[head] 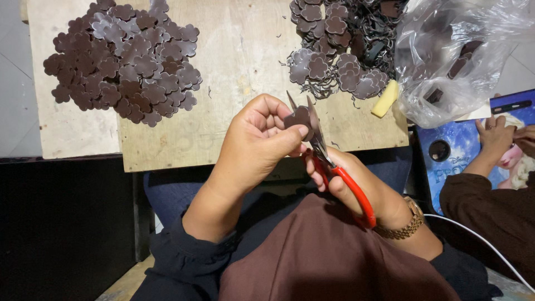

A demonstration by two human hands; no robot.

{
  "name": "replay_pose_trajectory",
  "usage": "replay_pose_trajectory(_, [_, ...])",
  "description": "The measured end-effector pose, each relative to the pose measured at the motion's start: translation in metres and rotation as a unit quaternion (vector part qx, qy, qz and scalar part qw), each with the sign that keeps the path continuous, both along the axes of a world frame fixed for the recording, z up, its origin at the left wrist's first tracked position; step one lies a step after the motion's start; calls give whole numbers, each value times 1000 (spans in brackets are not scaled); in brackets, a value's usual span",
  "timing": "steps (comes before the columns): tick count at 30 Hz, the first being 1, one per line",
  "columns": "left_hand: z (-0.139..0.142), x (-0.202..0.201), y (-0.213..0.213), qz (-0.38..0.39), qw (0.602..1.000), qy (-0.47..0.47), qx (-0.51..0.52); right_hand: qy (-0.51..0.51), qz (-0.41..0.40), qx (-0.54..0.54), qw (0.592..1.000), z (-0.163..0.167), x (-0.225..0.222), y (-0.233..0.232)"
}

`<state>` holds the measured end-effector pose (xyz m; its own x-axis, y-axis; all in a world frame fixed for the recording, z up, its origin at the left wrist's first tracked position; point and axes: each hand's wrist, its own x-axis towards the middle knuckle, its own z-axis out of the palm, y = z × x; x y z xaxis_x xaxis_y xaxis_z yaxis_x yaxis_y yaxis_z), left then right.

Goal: The person uses red-handled scissors to trim the edges of small brown flower-shaped pieces one at a time. Each trimmed piece is placed into a growing pile on the wooden table while scraps accumulate nearby.

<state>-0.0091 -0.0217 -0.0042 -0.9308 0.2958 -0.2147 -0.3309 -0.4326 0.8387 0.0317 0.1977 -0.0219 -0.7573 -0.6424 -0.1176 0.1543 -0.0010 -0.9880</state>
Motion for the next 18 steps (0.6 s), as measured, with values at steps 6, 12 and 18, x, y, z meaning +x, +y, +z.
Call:
replay_pose_trajectory(6, [-5, 0, 0, 4, 1000, 6, 13, -13, -6, 9, 1000, -11, 3, 4])
replay_pose_trajectory(12, [-6, 1, 1, -16, 1000, 10, 5, 2, 2, -30, 1000, -3, 3, 1])
replay_pose_trajectory(18, [-7, 1, 5, -21, 1000, 9, -1, -17, 9, -39, 999, 3, 3, -2])
